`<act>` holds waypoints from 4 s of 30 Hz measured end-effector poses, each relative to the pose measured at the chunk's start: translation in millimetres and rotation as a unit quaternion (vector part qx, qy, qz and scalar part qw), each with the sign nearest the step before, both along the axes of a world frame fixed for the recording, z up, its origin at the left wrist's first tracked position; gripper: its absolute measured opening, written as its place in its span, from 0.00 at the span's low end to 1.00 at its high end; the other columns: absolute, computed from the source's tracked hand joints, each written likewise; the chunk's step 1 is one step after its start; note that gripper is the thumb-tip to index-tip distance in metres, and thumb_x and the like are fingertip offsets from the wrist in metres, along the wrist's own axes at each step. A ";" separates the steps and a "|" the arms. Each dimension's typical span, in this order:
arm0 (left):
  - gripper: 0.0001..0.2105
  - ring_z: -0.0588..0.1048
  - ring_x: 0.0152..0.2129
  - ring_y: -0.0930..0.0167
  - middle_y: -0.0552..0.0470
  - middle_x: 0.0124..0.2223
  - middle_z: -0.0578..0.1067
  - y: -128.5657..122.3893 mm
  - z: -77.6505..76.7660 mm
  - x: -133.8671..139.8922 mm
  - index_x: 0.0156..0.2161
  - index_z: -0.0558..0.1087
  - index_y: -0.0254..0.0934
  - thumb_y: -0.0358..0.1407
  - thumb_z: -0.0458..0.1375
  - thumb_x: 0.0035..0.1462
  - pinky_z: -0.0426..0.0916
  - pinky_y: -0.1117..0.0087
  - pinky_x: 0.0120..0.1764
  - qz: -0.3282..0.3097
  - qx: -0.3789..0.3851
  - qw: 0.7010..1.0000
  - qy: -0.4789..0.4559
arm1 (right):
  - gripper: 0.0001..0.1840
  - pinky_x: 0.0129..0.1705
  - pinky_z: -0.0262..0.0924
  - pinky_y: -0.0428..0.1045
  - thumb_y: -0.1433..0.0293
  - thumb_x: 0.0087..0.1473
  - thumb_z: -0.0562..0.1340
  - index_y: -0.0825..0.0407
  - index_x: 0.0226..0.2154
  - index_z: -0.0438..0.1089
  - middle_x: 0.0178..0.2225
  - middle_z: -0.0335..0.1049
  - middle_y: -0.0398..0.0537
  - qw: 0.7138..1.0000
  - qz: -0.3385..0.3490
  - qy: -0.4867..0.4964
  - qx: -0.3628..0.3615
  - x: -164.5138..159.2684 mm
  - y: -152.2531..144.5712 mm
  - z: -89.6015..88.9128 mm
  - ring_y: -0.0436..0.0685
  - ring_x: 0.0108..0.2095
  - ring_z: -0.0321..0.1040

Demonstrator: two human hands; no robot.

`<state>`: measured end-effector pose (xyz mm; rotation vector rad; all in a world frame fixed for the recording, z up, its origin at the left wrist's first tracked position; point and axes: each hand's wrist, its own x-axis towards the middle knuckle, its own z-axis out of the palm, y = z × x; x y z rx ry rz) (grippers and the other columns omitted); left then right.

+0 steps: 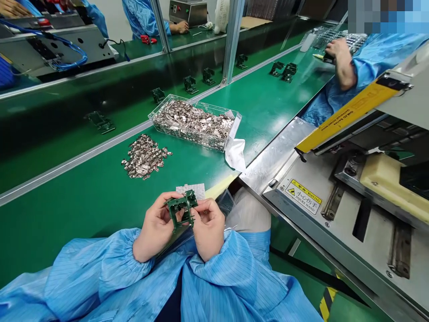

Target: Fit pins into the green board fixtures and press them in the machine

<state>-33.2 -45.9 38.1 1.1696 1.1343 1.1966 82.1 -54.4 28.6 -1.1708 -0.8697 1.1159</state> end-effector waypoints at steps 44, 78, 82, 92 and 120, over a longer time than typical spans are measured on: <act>0.15 0.72 0.33 0.73 0.50 0.40 0.73 45.4 -27.3 10.0 0.46 0.67 0.38 0.39 0.62 0.55 0.70 0.73 0.40 -0.051 0.054 0.997 -0.027 | 0.13 0.29 0.61 0.51 0.65 0.60 0.54 0.48 0.30 0.72 0.26 0.76 0.50 0.822 0.231 -0.521 -0.016 108.6 8.5 -63.8 0.62 0.27 0.73; 0.14 0.71 0.35 0.70 0.49 0.42 0.70 20.3 -28.3 10.2 0.55 0.62 0.42 0.35 0.50 0.64 0.67 0.70 0.38 -0.077 0.115 0.989 0.054 | 0.05 0.49 0.59 0.58 0.69 0.54 0.65 0.50 0.27 0.72 0.45 0.67 0.53 0.922 0.040 -0.362 0.130 42.3 24.7 9.1 0.63 0.48 0.64; 0.14 0.70 0.30 0.72 0.50 0.40 0.71 17.5 -27.1 9.8 0.55 0.62 0.42 0.34 0.50 0.64 0.65 0.72 0.34 -0.078 0.126 0.986 0.080 | 0.08 0.48 0.60 0.57 0.67 0.54 0.65 0.50 0.26 0.68 0.43 0.66 0.52 0.956 0.048 -0.271 0.097 39.5 23.7 4.5 0.62 0.46 0.65; 0.15 0.74 0.42 0.68 0.45 0.47 0.73 14.2 6.2 14.4 0.54 0.63 0.38 0.36 0.53 0.63 0.70 0.69 0.44 -0.161 0.055 0.984 0.059 | 0.35 0.55 0.59 0.57 0.67 0.54 0.67 0.44 0.61 0.56 0.63 0.54 0.53 0.960 0.181 -0.173 0.128 80.0 1.4 17.6 0.63 0.60 0.56; 0.24 0.77 0.37 0.66 0.49 0.39 0.75 118.6 79.2 168.8 0.48 0.75 0.37 0.37 0.70 0.42 0.75 0.58 0.46 -0.477 0.151 0.856 0.129 | 0.34 0.53 0.63 0.58 0.62 0.35 0.76 0.50 0.46 0.70 0.40 0.74 0.48 0.916 -0.191 -0.351 0.039 373.1 -55.6 96.7 0.62 0.46 0.70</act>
